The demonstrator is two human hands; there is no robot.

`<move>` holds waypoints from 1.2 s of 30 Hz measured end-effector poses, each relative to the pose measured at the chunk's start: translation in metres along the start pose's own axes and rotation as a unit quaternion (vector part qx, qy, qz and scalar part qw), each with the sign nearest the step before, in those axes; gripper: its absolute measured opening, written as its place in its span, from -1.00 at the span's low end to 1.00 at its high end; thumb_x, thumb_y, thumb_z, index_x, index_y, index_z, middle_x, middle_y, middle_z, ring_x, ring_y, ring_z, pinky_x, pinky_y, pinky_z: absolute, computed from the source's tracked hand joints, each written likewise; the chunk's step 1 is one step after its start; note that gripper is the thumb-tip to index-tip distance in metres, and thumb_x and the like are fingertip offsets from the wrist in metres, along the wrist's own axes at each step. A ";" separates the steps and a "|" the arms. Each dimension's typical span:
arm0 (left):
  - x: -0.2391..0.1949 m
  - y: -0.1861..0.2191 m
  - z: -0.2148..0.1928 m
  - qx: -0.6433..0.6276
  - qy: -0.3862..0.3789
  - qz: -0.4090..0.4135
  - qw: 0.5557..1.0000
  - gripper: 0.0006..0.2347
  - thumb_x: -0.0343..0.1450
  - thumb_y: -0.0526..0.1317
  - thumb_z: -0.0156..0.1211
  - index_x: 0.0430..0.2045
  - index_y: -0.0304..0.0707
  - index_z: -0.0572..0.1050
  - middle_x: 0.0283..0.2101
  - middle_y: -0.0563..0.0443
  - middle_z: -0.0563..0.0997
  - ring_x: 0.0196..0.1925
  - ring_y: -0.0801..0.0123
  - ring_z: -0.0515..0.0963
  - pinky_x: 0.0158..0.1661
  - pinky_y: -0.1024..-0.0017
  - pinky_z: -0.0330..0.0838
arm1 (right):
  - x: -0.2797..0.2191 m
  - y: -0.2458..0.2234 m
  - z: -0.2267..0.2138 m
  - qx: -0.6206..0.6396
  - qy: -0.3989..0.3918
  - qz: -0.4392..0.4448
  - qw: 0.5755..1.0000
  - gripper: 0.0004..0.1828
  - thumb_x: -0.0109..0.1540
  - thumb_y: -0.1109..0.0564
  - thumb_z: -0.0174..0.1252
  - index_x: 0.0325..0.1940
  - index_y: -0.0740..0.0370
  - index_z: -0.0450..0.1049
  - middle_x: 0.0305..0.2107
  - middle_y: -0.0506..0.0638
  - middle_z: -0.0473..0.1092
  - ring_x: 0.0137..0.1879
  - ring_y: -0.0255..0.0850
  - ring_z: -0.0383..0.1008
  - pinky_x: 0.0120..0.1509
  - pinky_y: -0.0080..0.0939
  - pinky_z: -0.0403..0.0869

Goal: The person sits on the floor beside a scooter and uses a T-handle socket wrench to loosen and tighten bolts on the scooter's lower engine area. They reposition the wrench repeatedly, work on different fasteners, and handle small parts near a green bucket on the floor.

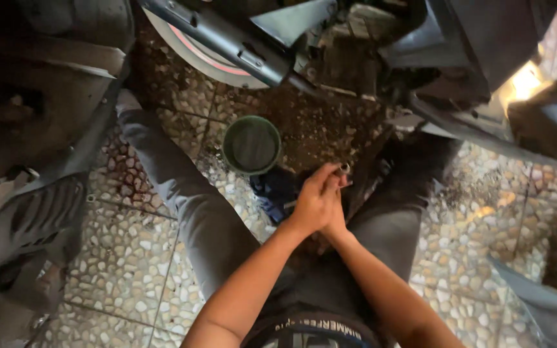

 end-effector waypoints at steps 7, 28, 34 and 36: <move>-0.046 0.056 0.020 0.105 -0.045 0.148 0.982 -0.84 0.57 -0.36 0.02 0.00 -0.35 0.48 -0.01 -0.20 0.59 0.08 -0.01 0.59 0.15 0.22 0.44 | -0.009 0.014 -0.006 0.292 -0.018 0.082 0.953 -0.60 0.45 0.10 -0.19 0.35 0.20 0.29 0.28 0.11 0.33 0.48 -0.04 0.24 0.58 -0.02 0.17; 0.023 -0.032 -0.053 0.151 0.023 -0.021 0.988 -0.70 0.58 -0.28 0.03 0.22 -0.36 0.41 -0.07 -0.15 0.71 -0.01 0.27 0.73 -0.03 0.41 0.58 | -0.016 0.022 0.026 0.087 -0.120 0.136 0.980 -0.80 0.37 0.10 0.04 -0.05 0.30 0.40 -0.24 0.36 0.47 0.00 0.40 0.41 0.27 0.26 0.37; 0.063 -0.139 -0.066 -0.010 0.009 -0.114 0.993 -0.74 0.58 -0.25 0.10 0.08 -0.49 0.46 -0.11 -0.15 0.73 -0.17 0.32 0.73 -0.12 0.37 0.61 | -0.009 -0.018 -0.001 0.095 -0.183 0.177 0.962 -0.75 0.40 0.05 0.04 -0.12 0.33 0.40 -0.31 0.39 0.48 -0.11 0.39 0.45 -0.04 0.29 0.41; 0.082 -0.151 -0.068 -0.013 -0.003 -0.125 0.992 -0.73 0.56 -0.25 0.11 0.07 -0.49 0.46 -0.14 -0.15 0.73 -0.23 0.32 0.73 -0.17 0.36 0.62 | -0.010 -0.042 -0.013 0.170 -0.174 0.195 0.950 -0.71 0.43 0.03 -0.03 -0.19 0.32 0.40 -0.41 0.29 0.49 -0.24 0.23 0.49 -0.13 0.14 0.44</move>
Point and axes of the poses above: each hand's wrist, its own x-axis towards the middle knuckle, its own z-axis out of the palm, y = z × x, the point moved 10 cm from there along x, towards the middle knuckle
